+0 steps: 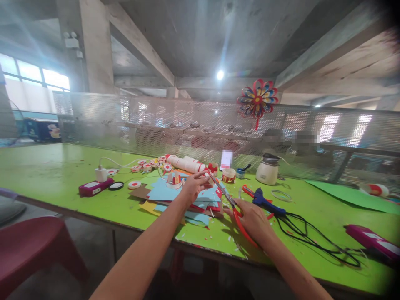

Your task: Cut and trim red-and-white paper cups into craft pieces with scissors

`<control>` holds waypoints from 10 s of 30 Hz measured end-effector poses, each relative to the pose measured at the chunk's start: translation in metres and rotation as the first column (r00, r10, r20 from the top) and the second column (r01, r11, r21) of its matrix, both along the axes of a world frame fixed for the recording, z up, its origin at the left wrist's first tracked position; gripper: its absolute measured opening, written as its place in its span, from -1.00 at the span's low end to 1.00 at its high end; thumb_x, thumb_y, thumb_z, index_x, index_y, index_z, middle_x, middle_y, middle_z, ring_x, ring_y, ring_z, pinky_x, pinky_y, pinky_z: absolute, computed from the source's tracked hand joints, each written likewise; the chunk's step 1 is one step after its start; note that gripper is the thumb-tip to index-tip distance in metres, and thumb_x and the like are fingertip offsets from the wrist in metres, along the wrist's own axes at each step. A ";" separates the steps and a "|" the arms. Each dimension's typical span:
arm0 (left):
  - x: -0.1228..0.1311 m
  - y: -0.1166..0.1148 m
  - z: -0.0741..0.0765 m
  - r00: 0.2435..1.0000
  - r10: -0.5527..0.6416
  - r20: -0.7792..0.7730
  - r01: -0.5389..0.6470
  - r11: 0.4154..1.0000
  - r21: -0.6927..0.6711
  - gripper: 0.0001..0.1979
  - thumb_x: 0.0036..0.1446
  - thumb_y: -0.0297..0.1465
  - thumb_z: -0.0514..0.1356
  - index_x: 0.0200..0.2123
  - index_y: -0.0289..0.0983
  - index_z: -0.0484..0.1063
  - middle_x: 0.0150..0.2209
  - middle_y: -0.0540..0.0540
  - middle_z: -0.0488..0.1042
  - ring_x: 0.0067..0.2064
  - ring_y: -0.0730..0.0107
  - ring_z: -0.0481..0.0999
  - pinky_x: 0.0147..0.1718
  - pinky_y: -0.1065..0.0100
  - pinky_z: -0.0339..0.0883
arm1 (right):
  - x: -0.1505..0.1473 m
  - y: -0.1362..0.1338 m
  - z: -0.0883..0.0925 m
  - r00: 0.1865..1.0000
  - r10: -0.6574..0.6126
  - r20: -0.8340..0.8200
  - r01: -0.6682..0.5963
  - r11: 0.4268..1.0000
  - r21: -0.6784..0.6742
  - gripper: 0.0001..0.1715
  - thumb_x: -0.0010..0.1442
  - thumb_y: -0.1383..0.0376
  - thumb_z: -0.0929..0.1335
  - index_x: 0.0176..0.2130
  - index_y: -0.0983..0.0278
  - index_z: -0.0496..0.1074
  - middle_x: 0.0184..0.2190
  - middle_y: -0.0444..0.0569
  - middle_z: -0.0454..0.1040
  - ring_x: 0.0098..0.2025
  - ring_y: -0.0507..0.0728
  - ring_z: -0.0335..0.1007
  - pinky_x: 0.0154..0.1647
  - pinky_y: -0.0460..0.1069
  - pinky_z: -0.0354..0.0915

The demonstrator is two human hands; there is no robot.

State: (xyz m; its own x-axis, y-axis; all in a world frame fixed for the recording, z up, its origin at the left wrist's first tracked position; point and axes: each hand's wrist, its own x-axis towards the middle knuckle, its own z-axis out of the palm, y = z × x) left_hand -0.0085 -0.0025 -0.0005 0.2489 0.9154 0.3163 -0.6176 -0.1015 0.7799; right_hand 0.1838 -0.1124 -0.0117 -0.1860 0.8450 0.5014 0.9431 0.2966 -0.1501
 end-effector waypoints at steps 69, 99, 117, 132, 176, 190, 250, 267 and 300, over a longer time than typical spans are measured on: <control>-0.002 -0.002 0.002 0.997 -0.065 0.044 0.064 0.998 0.022 -0.61 -0.19 -0.51 0.37 -0.20 -0.37 0.43 -0.38 -0.15 0.54 -0.34 0.24 0.55 -0.14 0.02 0.36 | 0.001 0.001 -0.002 0.999 0.019 -0.046 -0.019 1.000 0.008 -0.52 0.19 -0.02 0.23 -0.11 0.24 0.45 -0.23 0.08 0.56 -0.19 0.25 0.47 -0.21 0.03 0.29; -0.001 -0.002 0.001 0.999 -0.046 0.018 0.046 0.998 0.033 -0.59 -0.21 -0.53 0.38 -0.19 -0.41 0.44 -0.38 -0.15 0.51 -0.36 0.27 0.54 -0.17 0.04 0.38 | -0.001 -0.001 0.001 1.000 -0.004 -0.021 0.004 1.000 0.019 -0.63 0.22 0.09 0.20 -0.20 0.23 0.46 -0.30 0.06 0.58 -0.26 0.25 0.49 -0.31 0.02 0.27; 0.003 -0.005 0.002 0.999 0.043 -0.030 -0.040 0.997 0.071 -0.58 -0.23 -0.54 0.38 -0.20 -0.37 0.47 -0.33 -0.11 0.43 -0.32 0.34 0.49 -0.20 0.10 0.40 | 0.000 0.002 -0.002 1.000 -0.023 -0.013 0.023 0.999 0.031 -0.58 0.21 0.07 0.22 -0.12 0.29 0.42 -0.25 0.12 0.52 -0.18 0.26 0.43 -0.19 0.05 0.28; 0.004 -0.005 0.002 0.999 0.042 -0.029 -0.039 0.995 0.093 -0.54 -0.23 -0.51 0.39 -0.16 -0.36 0.45 -0.25 -0.16 0.44 -0.26 0.29 0.49 -0.16 0.05 0.38 | -0.001 0.000 -0.001 0.999 -0.033 -0.030 0.034 0.999 0.020 -0.61 0.21 0.07 0.22 -0.15 0.25 0.43 -0.26 0.09 0.54 -0.21 0.25 0.46 -0.23 0.03 0.27; 0.003 -0.002 0.001 0.997 0.064 -0.038 -0.060 0.992 0.110 -0.53 -0.26 -0.49 0.41 -0.17 -0.37 0.48 -0.28 -0.14 0.40 -0.27 0.31 0.48 -0.13 -0.01 0.38 | 0.001 0.001 -0.001 0.996 0.031 -0.083 -0.029 0.999 0.016 -0.62 0.20 0.09 0.23 -0.13 0.25 0.46 -0.27 0.08 0.56 -0.23 0.25 0.46 -0.24 0.04 0.29; 0.004 -0.002 -0.001 0.995 0.083 -0.060 -0.076 0.990 0.116 -0.54 -0.25 -0.49 0.41 -0.17 -0.37 0.49 -0.33 -0.10 0.41 -0.32 0.34 0.48 -0.17 0.02 0.41 | 0.002 0.004 -0.002 0.996 0.016 -0.088 -0.016 1.000 0.006 -0.59 0.19 0.09 0.23 -0.12 0.25 0.45 -0.25 0.09 0.56 -0.21 0.26 0.46 -0.23 0.05 0.29; -0.001 -0.004 0.004 0.998 -0.065 0.009 0.064 0.993 0.100 -0.59 -0.13 -0.49 0.33 -0.12 -0.32 0.45 -0.31 -0.12 0.46 -0.31 0.31 0.52 -0.20 0.12 0.41 | 0.002 0.007 -0.005 0.996 0.040 -0.083 -0.036 0.998 0.060 -0.45 0.17 -0.04 0.24 -0.10 0.32 0.45 -0.19 0.15 0.54 -0.16 0.27 0.45 -0.16 0.07 0.30; 0.000 -0.004 0.004 0.997 -0.070 0.015 0.068 0.994 0.090 -0.63 -0.13 -0.51 0.32 -0.15 -0.32 0.46 -0.29 -0.14 0.51 -0.30 0.27 0.54 -0.18 0.07 0.38 | 0.001 0.003 -0.004 0.995 0.046 -0.091 -0.043 0.999 0.034 -0.51 0.19 -0.04 0.23 -0.13 0.24 0.45 -0.25 0.06 0.56 -0.22 0.25 0.48 -0.25 0.03 0.30; -0.001 -0.005 0.004 0.999 -0.037 0.022 0.036 0.997 0.063 -0.61 -0.16 -0.50 0.35 -0.16 -0.35 0.47 -0.32 -0.16 0.52 -0.32 0.27 0.53 -0.20 0.07 0.38 | 0.001 0.004 -0.005 0.995 0.033 -0.093 -0.030 0.999 0.040 -0.50 0.18 -0.01 0.24 -0.11 0.30 0.45 -0.22 0.13 0.55 -0.19 0.28 0.46 -0.20 0.07 0.31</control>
State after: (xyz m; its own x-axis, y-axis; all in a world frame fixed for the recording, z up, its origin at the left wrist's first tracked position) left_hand -0.0093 -0.0077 0.0039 0.2740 0.8839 0.3790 -0.6396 -0.1268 0.7581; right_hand 0.1851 -0.1081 -0.0164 -0.1632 0.8194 0.5495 0.9156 0.3332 -0.2249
